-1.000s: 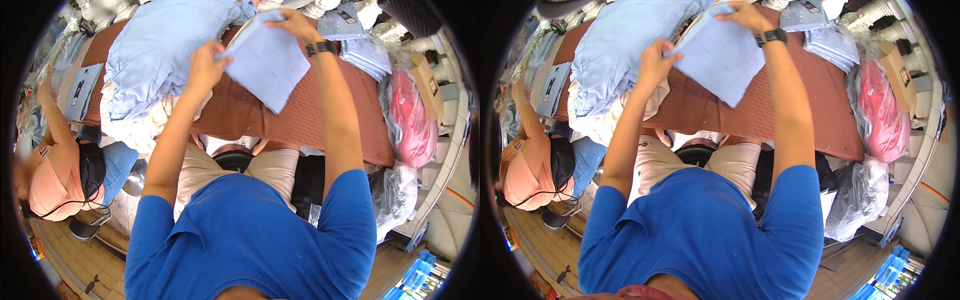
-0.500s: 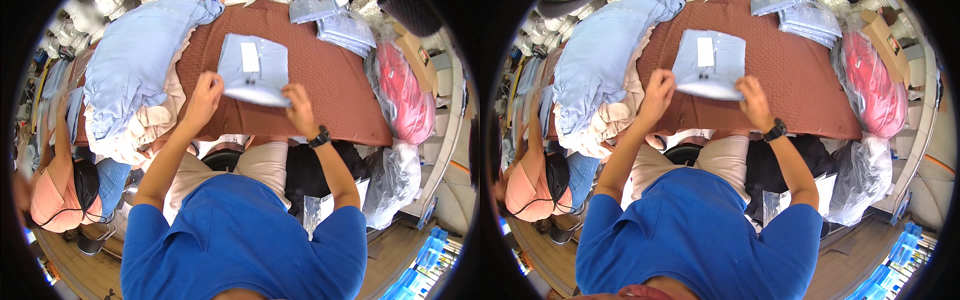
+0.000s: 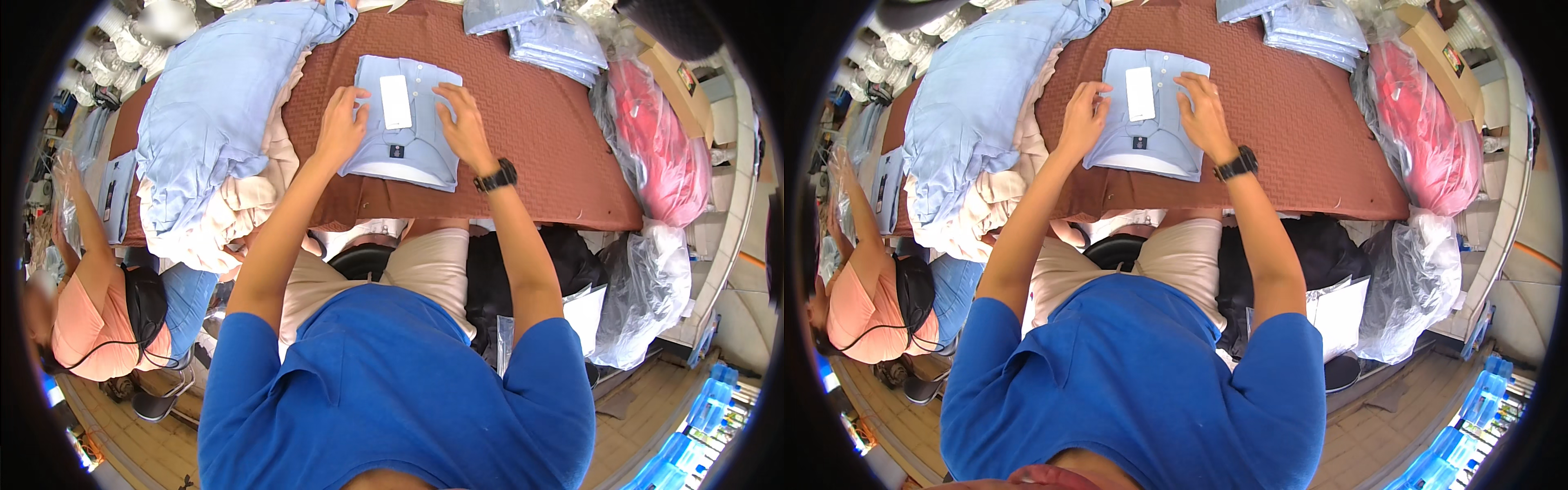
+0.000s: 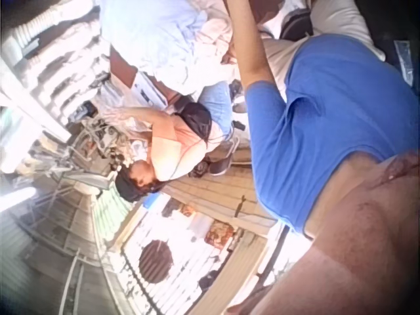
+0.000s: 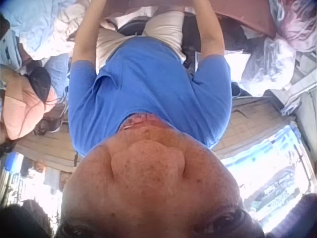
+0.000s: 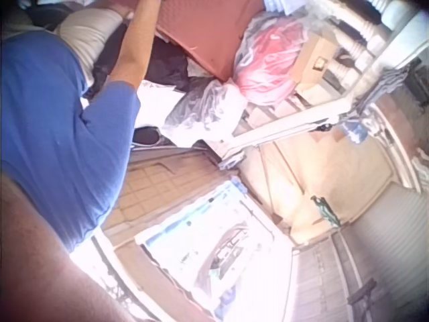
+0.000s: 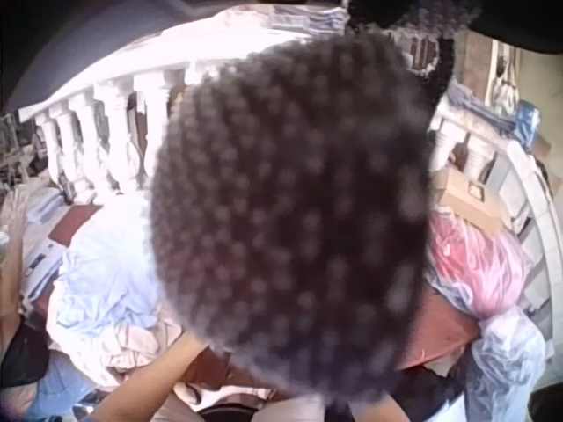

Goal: The person folds a light blue collared shirt on a table by tucking in the sleeves and folding the bottom up, then places the folded shirt into a clear plastic bag and seals it.

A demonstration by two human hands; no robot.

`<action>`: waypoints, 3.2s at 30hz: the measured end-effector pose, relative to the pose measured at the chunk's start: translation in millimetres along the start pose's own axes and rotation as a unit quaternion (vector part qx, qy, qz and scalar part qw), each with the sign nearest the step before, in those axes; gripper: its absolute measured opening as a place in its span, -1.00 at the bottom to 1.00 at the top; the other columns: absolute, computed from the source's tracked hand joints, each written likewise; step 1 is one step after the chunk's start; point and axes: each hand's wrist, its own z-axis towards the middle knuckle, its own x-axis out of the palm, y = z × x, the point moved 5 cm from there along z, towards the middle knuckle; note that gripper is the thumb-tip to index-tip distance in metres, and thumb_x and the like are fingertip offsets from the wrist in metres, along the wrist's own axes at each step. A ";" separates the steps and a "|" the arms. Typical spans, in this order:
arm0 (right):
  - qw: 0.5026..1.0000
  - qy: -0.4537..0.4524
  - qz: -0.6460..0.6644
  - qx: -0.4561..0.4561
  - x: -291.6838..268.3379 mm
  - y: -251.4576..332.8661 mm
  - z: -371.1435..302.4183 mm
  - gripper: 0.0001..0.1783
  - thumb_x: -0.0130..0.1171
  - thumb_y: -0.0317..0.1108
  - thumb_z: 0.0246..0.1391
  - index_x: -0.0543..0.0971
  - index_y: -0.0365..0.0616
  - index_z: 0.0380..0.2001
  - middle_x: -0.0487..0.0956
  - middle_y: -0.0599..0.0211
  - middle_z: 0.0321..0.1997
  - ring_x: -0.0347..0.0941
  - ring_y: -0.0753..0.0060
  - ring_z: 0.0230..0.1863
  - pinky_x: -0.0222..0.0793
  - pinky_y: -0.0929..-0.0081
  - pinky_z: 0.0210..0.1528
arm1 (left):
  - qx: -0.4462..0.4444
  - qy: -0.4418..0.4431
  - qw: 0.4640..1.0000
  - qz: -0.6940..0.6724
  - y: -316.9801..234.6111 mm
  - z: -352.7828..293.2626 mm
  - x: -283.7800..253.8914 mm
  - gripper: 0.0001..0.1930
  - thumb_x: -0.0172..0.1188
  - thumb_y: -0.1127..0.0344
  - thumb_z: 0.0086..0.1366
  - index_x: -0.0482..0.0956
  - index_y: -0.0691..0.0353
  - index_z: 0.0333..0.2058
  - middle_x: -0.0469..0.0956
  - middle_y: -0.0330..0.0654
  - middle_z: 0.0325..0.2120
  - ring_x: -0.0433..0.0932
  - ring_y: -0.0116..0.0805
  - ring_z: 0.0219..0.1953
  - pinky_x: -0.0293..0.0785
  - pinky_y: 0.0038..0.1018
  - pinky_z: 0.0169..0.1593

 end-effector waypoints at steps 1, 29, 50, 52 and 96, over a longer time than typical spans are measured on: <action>1.000 -0.005 -0.022 -0.010 9.8 -12.1 7.0 -0.66 0.18 -0.46 0.17 0.59 -0.17 0.03 0.55 0.07 0.11 0.41 -0.12 0.11 0.33 0.07 0.19 | -0.039 0.008 0.999 0.003 7.6 10.7 9.4 -0.82 0.14 0.50 0.32 0.55 0.32 -0.11 0.58 0.02 -0.10 0.62 -0.11 -0.12 0.54 -0.30 -0.05; 0.918 -0.135 0.086 0.363 61.9 17.1 -17.8 -0.67 0.27 -0.25 0.07 0.37 -0.27 -0.40 0.50 0.00 -0.42 0.52 0.01 -0.37 0.38 0.08 -0.29 | -0.192 0.105 0.972 0.085 21.4 50.6 66.2 -0.68 0.41 0.07 0.17 0.71 0.21 -0.28 0.72 -0.09 -0.32 0.69 -0.11 -0.21 0.57 -0.20 -0.11; 0.931 0.080 0.001 0.357 2.7 -103.0 -4.2 -0.59 0.38 -0.11 0.11 0.70 -0.32 -0.23 0.68 0.18 -0.37 0.63 0.34 -0.34 0.58 0.42 -0.28 | -0.169 -0.050 0.984 0.027 121.7 76.8 24.5 -0.54 0.29 -0.01 0.28 0.67 0.37 -0.18 0.69 0.13 -0.22 0.66 0.03 -0.06 0.52 -0.20 0.05; 0.872 0.144 0.068 0.463 -17.8 -92.5 -35.1 -0.59 0.35 -0.13 0.15 0.69 -0.33 -0.17 0.66 0.23 -0.34 0.60 0.44 -0.32 0.58 0.50 -0.30 | -0.165 -0.023 0.984 0.062 115.7 53.0 12.1 -0.54 0.28 -0.01 0.30 0.66 0.37 -0.17 0.68 0.14 -0.23 0.66 0.03 -0.08 0.52 -0.20 0.03; 0.995 0.001 -0.076 0.068 -11.2 6.4 -71.2 -0.69 0.36 -0.53 -0.10 0.64 -0.25 -0.19 0.63 0.07 -0.26 0.48 -0.06 -0.14 0.38 0.10 -0.06 | -0.119 0.206 0.951 -0.199 -20.7 -41.7 55.3 -0.46 -0.13 -0.02 0.52 0.46 0.42 0.07 0.56 0.25 -0.06 0.51 0.19 0.05 0.33 -0.19 0.16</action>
